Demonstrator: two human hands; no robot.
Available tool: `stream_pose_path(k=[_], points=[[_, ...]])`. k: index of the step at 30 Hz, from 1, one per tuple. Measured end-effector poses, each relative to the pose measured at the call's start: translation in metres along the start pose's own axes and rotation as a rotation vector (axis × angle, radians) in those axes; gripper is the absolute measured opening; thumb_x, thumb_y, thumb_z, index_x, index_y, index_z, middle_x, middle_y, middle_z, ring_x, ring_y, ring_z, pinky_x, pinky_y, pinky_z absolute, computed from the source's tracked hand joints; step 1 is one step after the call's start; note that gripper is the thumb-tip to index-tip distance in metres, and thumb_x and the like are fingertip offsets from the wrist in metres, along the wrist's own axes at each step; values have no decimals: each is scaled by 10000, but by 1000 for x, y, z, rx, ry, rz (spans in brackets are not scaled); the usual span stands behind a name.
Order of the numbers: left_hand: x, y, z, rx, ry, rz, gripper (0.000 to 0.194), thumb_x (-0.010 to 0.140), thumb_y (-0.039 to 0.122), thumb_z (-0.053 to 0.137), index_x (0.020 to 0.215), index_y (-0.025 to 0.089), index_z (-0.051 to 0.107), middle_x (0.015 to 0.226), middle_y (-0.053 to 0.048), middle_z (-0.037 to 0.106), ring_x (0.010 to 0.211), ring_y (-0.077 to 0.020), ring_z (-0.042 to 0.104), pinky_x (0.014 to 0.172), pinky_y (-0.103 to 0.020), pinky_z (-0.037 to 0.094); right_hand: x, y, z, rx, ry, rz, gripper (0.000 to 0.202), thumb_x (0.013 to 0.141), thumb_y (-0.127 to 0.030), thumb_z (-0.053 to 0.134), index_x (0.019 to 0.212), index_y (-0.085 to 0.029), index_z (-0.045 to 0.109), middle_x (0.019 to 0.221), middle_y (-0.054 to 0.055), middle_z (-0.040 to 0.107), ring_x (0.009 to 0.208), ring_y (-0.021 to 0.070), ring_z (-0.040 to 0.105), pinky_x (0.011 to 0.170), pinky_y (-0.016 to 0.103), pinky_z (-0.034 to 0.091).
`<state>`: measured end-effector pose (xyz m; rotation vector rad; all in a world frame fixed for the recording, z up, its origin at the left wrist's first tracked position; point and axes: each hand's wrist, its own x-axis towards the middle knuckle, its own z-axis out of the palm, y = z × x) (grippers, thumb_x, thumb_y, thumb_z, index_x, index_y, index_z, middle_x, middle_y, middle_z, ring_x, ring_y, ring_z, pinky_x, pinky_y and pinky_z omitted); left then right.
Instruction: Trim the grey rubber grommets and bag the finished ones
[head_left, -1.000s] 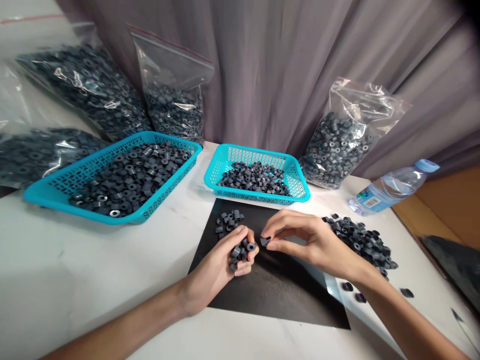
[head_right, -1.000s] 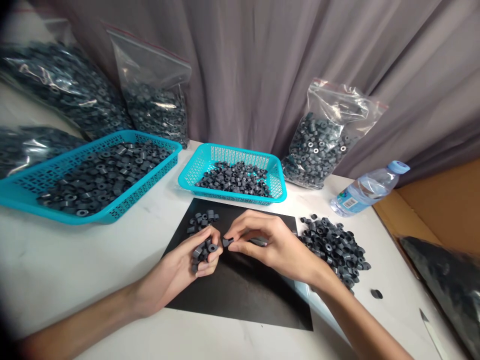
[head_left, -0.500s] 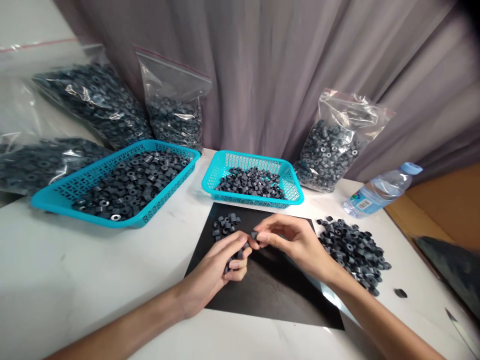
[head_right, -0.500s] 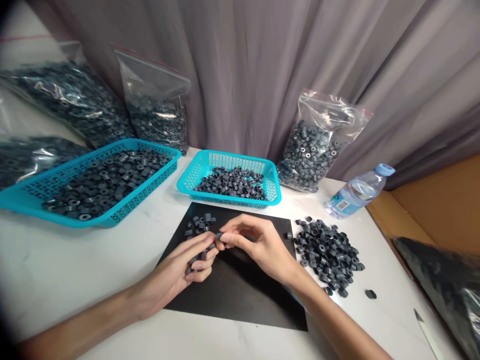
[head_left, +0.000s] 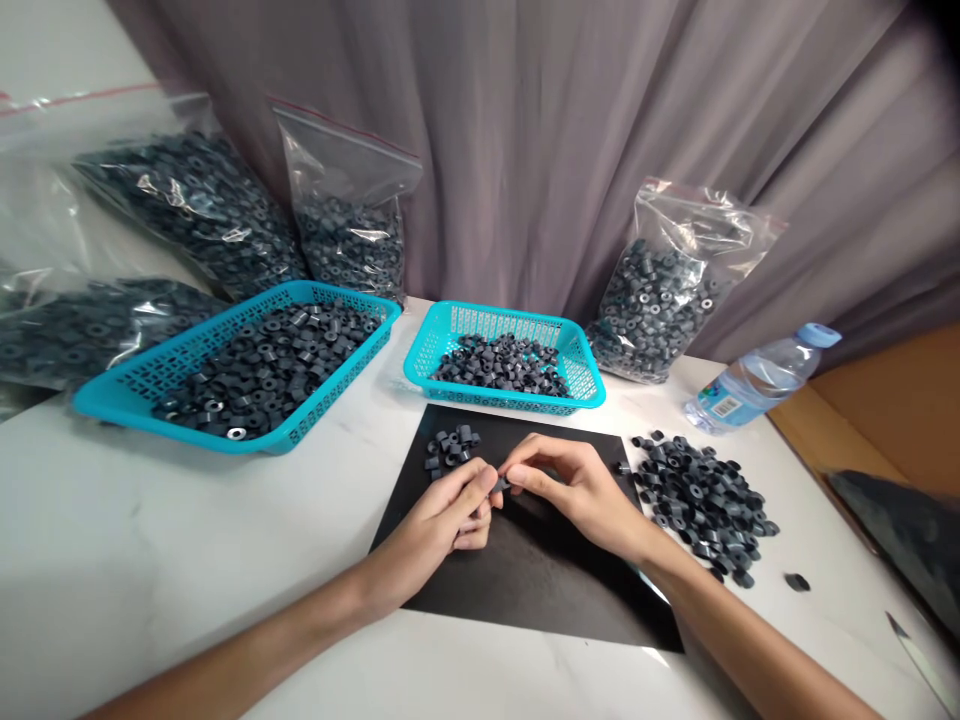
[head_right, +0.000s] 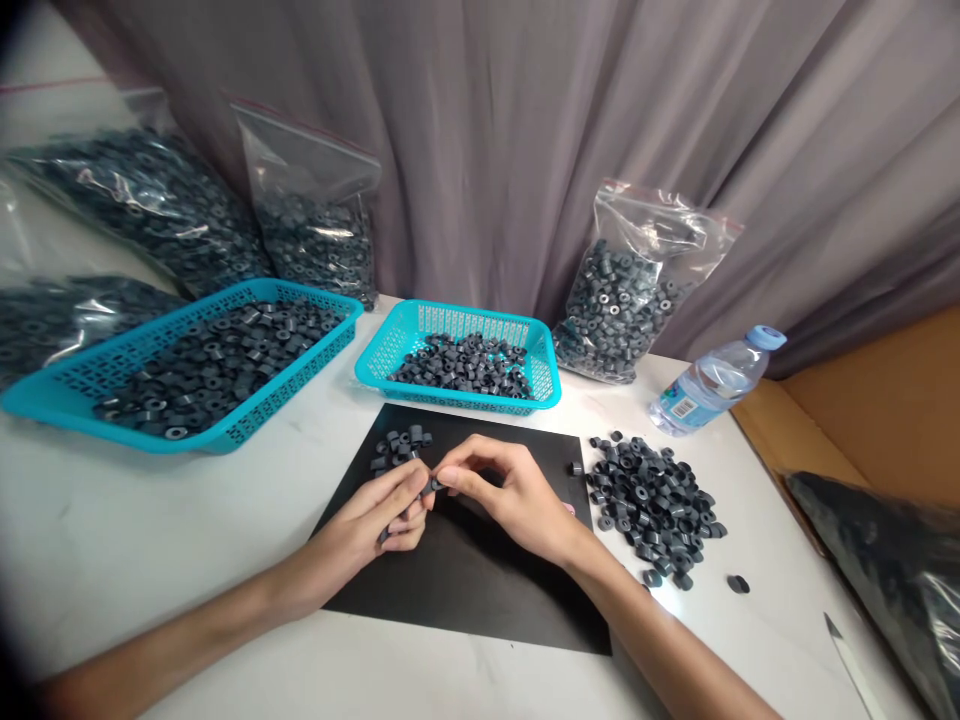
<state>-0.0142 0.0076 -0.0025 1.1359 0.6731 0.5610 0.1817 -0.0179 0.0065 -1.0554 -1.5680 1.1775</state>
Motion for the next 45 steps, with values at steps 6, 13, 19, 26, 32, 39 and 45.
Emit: stream_pose_path(k=[6,13,19,26,32,39,45], points=[[-1,5,1,-154,7,-46,295,976,428,526,856,159,526,775,30,406,595,-68,252,532,-225,203,2,2,-8,98,108,29,241,969,-422,583,941,-183,597,902,27,653,815,147,652,805,299,508],[-1,4,2,-182,84,-71,343,949,460,564,809,147,545,718,39,396,592,-68,268,528,-209,236,-7,-25,-1,-84,-17,39,200,954,-393,613,1012,-201,610,895,16,662,747,134,631,734,282,516],[1,3,4,-57,140,21,386,947,474,557,735,152,540,659,54,383,550,-65,300,497,-231,226,-5,-18,16,-12,-9,98,252,921,-427,653,906,-175,660,824,10,682,689,116,595,679,249,502],[-1,1,3,-91,69,45,427,985,484,473,758,139,577,660,55,377,534,-61,307,505,-243,230,-2,-9,8,194,-16,104,245,910,-403,677,898,-160,648,773,2,634,667,107,575,666,251,496],[-3,3,2,-99,-3,30,413,987,494,463,802,142,575,684,47,382,559,-69,300,526,-253,223,-3,-6,6,209,-39,74,207,925,-375,665,911,-168,653,807,21,675,739,129,593,715,272,482],[-3,3,0,-141,-79,-34,424,999,497,434,858,131,595,677,48,348,577,-82,252,543,-262,217,-3,-13,3,52,-82,26,165,953,-317,634,926,-164,690,833,22,694,801,140,606,788,279,465],[-4,4,-1,-139,-91,-32,403,1002,484,438,865,140,596,695,40,361,586,-85,255,543,-256,221,-3,-23,-2,-76,-71,6,172,948,-326,637,889,-176,698,840,18,700,811,148,617,794,277,474]])
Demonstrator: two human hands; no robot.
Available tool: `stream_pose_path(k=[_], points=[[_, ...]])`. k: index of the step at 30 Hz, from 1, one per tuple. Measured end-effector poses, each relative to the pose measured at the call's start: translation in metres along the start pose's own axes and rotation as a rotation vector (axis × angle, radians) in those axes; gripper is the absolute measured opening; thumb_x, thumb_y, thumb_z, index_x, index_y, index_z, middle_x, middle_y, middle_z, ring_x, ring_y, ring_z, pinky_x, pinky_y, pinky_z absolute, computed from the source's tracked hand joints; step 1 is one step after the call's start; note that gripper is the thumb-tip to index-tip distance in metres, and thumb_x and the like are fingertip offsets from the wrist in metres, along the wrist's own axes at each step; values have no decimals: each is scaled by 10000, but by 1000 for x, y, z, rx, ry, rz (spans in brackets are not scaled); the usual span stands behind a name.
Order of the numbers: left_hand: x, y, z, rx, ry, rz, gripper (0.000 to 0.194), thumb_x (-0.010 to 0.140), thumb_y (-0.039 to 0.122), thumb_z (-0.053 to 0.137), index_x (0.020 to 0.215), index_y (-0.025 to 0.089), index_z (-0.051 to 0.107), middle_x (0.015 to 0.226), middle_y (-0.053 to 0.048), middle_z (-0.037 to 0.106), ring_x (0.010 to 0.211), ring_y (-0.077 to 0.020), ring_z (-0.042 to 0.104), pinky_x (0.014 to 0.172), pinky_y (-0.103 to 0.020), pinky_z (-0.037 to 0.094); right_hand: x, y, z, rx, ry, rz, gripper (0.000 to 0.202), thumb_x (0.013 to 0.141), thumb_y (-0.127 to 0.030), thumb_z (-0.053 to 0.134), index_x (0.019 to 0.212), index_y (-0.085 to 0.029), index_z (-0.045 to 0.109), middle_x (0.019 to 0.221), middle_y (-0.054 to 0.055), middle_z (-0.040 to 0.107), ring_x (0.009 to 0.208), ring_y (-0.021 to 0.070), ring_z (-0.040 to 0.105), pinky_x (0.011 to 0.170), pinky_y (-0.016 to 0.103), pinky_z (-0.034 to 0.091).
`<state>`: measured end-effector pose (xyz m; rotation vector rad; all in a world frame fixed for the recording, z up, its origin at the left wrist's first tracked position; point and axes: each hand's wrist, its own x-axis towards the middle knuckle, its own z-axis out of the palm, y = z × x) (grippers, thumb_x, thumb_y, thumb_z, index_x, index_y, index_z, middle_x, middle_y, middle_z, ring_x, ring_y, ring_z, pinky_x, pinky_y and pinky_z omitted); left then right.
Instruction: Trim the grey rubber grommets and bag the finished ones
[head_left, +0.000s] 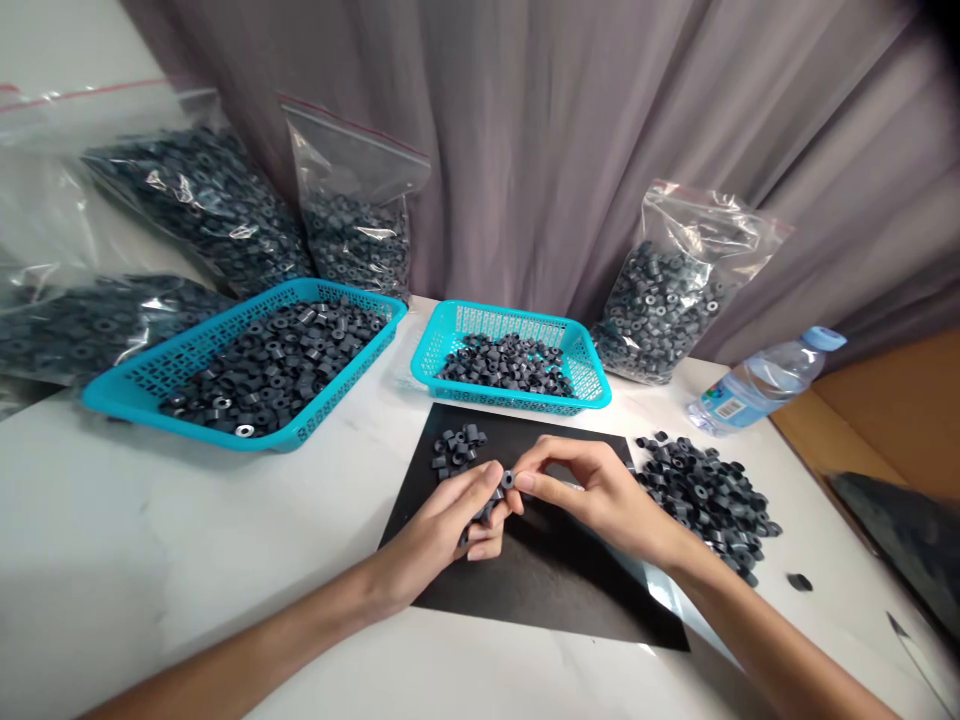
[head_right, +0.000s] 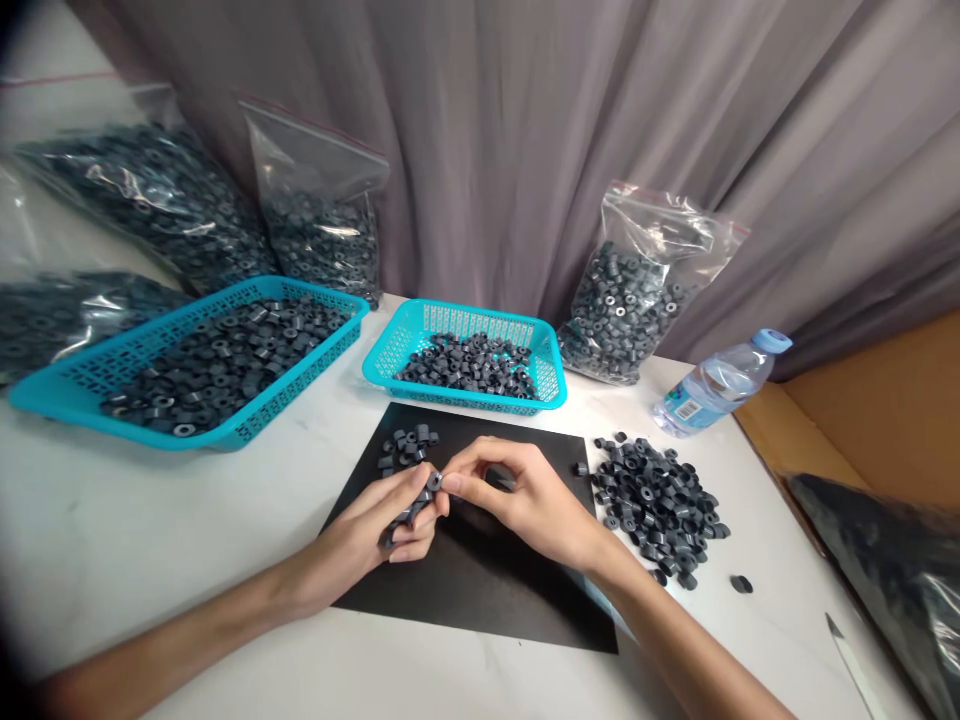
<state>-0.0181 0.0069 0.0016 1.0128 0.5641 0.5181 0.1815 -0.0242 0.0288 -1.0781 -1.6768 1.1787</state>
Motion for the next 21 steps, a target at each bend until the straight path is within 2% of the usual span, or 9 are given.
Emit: stream_pose_path(k=[9,12,17,21], points=[[-2,6,4,-117,8,-23,334,992,406,498,795,143,557,676,40,379,557,-71,248,523,-236,195,-2,-2,-2,-58,29,22,168,921,-347,673,966,-189,709,880,14,715,817,145,635,782,269,498],[-3,8,6,-106,32,-11,312,981,384,531,781,144,552,681,38,388,554,-64,268,521,-227,195,-1,1,-3,19,70,36,175,899,-359,699,920,-186,715,889,23,712,831,146,635,807,276,504],[0,8,5,-188,105,14,284,973,361,551,789,145,558,683,36,395,558,-60,271,514,-206,216,-1,5,-3,201,140,90,198,834,-377,763,879,-184,753,784,28,706,690,135,621,663,264,528],[2,8,5,-251,172,32,234,959,305,587,799,136,561,749,14,450,577,-54,295,504,-186,242,-2,6,-2,265,97,78,222,784,-316,815,974,-206,778,883,38,743,757,140,665,743,275,565]])
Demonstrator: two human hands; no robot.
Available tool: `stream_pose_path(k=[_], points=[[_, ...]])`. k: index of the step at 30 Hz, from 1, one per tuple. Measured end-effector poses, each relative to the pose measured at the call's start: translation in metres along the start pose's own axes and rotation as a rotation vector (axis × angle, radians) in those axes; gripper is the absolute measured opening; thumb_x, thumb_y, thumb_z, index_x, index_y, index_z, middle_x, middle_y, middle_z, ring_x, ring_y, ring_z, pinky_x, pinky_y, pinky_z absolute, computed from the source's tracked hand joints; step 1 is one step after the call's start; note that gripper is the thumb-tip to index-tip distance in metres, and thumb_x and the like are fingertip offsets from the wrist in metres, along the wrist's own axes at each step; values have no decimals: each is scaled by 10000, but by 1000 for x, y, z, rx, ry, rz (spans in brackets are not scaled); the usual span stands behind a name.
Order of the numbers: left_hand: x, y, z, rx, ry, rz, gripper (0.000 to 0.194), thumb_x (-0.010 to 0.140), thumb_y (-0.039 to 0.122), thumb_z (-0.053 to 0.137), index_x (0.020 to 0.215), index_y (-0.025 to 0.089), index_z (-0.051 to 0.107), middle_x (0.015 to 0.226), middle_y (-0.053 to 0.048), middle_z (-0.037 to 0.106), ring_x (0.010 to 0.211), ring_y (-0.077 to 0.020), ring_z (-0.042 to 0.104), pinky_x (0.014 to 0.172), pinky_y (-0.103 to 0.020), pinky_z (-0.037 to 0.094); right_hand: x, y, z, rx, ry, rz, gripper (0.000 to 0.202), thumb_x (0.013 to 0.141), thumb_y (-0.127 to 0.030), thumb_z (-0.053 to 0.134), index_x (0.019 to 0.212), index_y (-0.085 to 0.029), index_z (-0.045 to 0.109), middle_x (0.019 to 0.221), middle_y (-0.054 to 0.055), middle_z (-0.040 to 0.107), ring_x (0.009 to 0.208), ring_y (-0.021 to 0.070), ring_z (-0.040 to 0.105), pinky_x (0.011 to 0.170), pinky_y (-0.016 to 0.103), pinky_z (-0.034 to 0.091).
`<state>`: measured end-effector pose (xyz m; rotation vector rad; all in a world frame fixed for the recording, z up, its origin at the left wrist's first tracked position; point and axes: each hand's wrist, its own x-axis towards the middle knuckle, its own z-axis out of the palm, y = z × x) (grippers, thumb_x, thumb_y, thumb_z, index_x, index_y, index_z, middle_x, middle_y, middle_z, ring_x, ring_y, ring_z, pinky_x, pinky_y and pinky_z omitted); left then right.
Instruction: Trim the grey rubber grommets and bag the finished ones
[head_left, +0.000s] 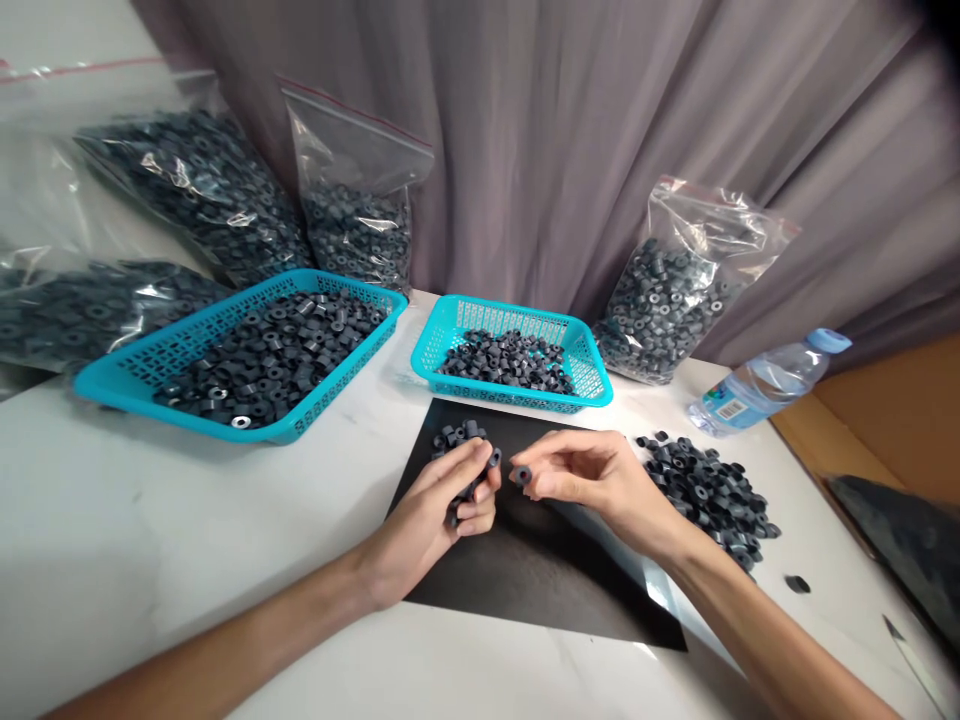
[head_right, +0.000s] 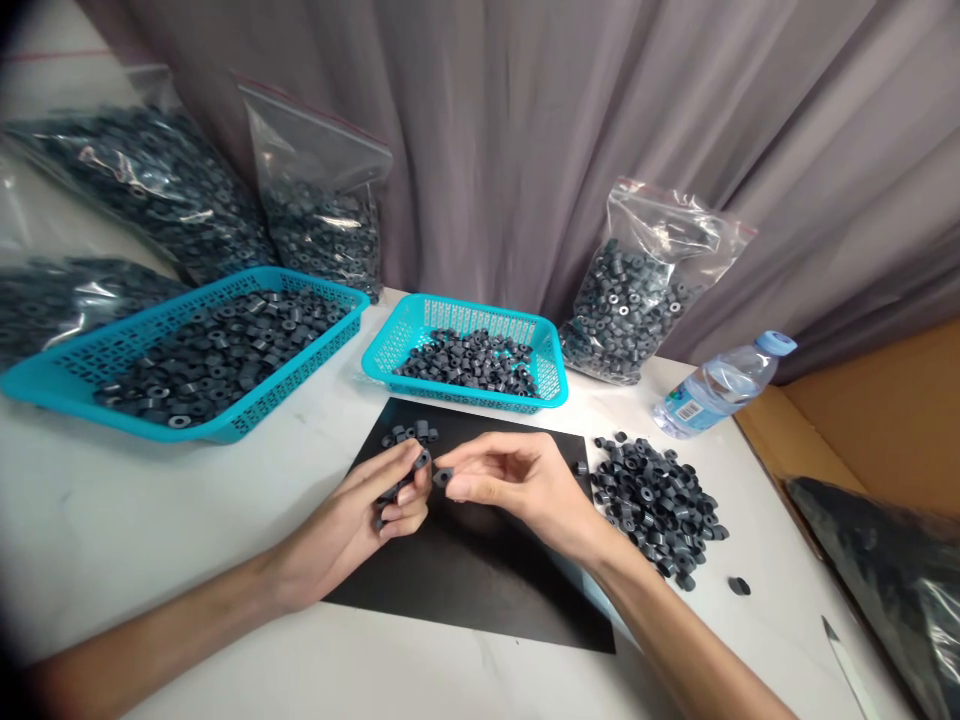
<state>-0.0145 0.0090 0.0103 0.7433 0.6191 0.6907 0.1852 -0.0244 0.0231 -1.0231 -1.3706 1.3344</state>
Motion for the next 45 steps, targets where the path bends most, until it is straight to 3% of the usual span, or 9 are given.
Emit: stream_pose_path(k=[3,8,15,23,26,31,36,40,45], points=[[-1,0,0,-34,2,-10,219,950,292,607,804,136,562,754,13,458,581,-51,311,506,-174,265,-1,0,2,25,-54,-16,238,784,-261,820,1014,-222,774,938,35,748,846,146,691,821,278,566],[-3,-1,0,-52,-20,7,206,936,288,633,811,136,574,754,14,459,588,-50,320,502,-162,279,-3,2,4,-5,-68,-56,231,802,-269,804,1027,-224,771,941,43,749,829,153,692,817,306,571],[-6,0,4,-19,-52,-12,227,930,314,640,799,148,558,740,29,418,591,-57,291,506,-166,267,-6,-5,6,-179,-30,-189,182,817,-293,791,997,-266,789,981,52,701,912,187,645,811,335,543],[-10,-2,6,-6,-89,-30,253,890,369,685,807,160,567,725,38,384,581,-62,269,511,-180,258,-7,-4,13,-259,11,-225,202,830,-323,779,1031,-298,782,965,40,644,887,176,607,767,322,538],[-12,-3,6,-47,-56,-54,252,863,363,719,819,166,569,738,36,417,587,-60,291,522,-178,276,-9,-3,19,-415,52,-310,216,861,-302,750,1076,-308,767,962,37,632,888,171,610,745,305,531],[-12,-10,6,-135,134,-57,254,808,344,775,938,185,625,766,37,460,629,-71,377,557,-191,344,-15,2,31,-861,88,-547,297,970,-202,592,1250,-265,669,999,64,617,805,150,590,658,286,514],[-8,-16,1,-166,132,-17,231,798,347,776,802,180,617,731,44,480,633,-78,394,596,-202,389,-21,4,37,-1245,17,-661,423,1012,-159,477,1429,-225,488,1036,103,656,867,190,593,625,293,511],[-6,-15,-2,-189,189,-28,217,761,315,807,848,185,657,733,46,499,619,-75,399,578,-196,387,-21,6,40,-1263,64,-687,364,1016,-177,474,1372,-222,533,986,99,663,806,185,588,547,280,479],[-5,-12,-1,-148,174,-26,262,748,326,827,905,176,682,790,32,511,644,-65,407,601,-180,400,-18,15,46,-980,183,-563,172,994,-229,549,1115,-239,671,941,69,621,767,154,602,581,274,502]])
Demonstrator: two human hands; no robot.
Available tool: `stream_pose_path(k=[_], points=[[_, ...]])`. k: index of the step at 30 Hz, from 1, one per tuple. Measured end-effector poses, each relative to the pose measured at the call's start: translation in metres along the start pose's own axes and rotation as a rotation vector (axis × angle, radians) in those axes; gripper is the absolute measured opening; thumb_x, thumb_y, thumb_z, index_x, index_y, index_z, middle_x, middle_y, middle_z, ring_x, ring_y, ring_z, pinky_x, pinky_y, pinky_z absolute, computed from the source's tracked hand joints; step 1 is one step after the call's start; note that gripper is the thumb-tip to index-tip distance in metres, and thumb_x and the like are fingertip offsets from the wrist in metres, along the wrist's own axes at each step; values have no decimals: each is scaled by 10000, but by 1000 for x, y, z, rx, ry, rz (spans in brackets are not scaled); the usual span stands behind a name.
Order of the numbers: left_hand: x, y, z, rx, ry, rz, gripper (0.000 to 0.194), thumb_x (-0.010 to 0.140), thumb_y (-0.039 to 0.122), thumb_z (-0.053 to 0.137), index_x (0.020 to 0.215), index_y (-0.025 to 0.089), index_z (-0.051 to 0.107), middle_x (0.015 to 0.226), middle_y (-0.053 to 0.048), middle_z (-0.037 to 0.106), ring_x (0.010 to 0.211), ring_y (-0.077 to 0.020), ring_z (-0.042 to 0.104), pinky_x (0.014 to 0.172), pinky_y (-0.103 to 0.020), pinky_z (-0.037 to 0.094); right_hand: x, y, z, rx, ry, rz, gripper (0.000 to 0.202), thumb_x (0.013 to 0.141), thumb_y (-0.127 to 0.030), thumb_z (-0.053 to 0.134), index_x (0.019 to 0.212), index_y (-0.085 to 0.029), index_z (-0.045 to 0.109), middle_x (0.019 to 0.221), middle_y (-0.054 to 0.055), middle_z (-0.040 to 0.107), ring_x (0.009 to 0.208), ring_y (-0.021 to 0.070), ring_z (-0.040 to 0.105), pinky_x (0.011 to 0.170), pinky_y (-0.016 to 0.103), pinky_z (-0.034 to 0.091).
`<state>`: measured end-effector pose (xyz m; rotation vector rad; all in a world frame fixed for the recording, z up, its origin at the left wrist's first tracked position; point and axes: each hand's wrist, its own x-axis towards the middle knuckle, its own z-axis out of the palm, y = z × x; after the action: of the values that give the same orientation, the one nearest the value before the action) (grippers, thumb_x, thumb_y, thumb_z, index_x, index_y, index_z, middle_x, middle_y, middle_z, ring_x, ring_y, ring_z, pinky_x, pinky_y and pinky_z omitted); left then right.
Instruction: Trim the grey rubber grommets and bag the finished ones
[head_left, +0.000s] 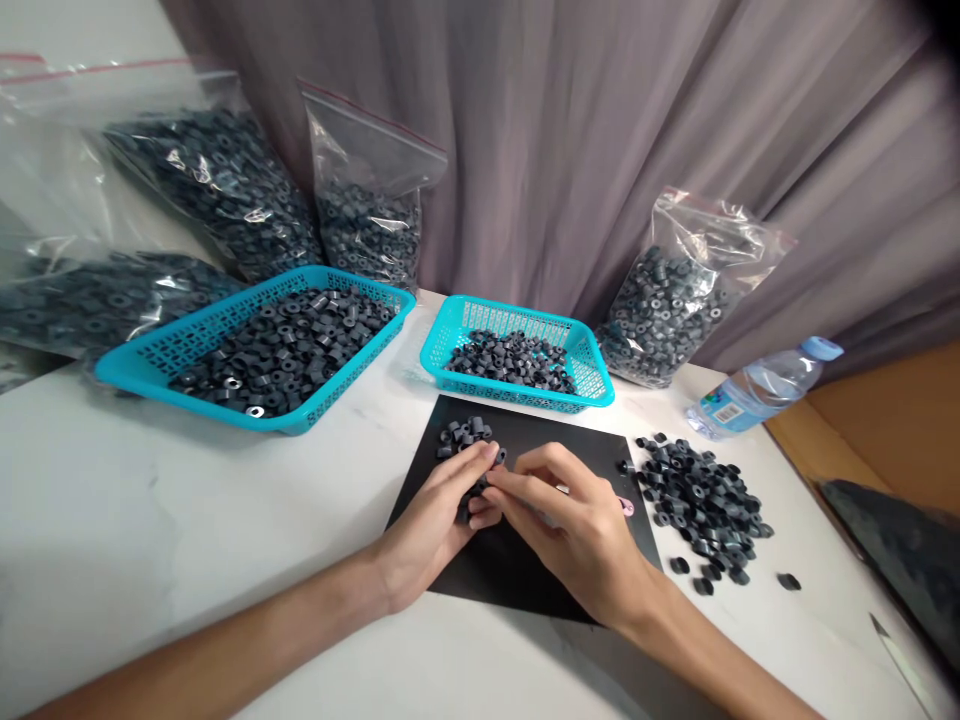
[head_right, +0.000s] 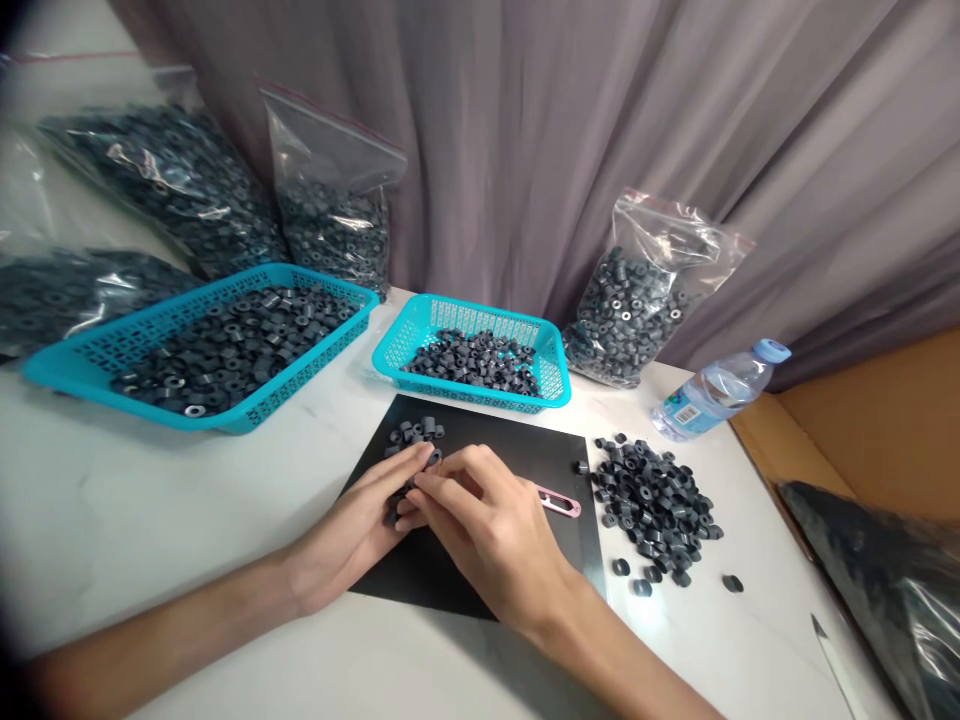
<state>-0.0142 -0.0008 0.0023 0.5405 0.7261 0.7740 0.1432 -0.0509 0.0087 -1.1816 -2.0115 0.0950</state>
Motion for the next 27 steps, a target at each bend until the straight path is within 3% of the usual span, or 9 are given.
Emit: stream_pose_path(k=[4,7,10,15,20,27], points=[[-1,0,1,87,-67,1,255,817,376,762,882,151,662,779,24,468,663,-72,390,582,-172,369,4,-6,2,132,57,171,68,956,-258,615,994,-225,660,898,42,580,703,137,564,610,283,510],[0,0,2,163,-55,3,248,862,386,713,931,156,648,806,16,471,663,-71,370,570,-167,341,9,-7,-3,279,54,308,215,889,-318,707,1070,-238,623,911,21,576,693,131,542,585,263,514],[0,2,2,187,-70,9,285,860,423,707,921,159,620,777,31,426,635,-65,326,558,-162,315,11,0,-11,405,-1,281,359,884,-322,708,1215,-247,592,1065,49,592,811,145,584,678,274,551],[0,5,4,246,-190,15,326,906,456,636,862,143,555,724,53,342,589,-59,227,498,-172,213,10,16,-13,495,-59,295,240,949,-272,626,1185,-241,649,1084,55,649,916,163,618,819,317,544],[2,3,5,302,-206,6,400,904,521,603,790,161,470,671,77,307,551,-51,198,475,-183,178,8,21,-9,543,-15,323,120,926,-276,669,1024,-228,719,954,30,684,821,148,627,761,293,533],[7,4,1,261,-160,-10,480,910,558,567,672,192,367,579,100,268,495,-46,157,447,-186,143,6,21,-13,560,49,323,124,891,-250,717,1014,-248,724,950,15,697,791,134,631,728,272,532]])
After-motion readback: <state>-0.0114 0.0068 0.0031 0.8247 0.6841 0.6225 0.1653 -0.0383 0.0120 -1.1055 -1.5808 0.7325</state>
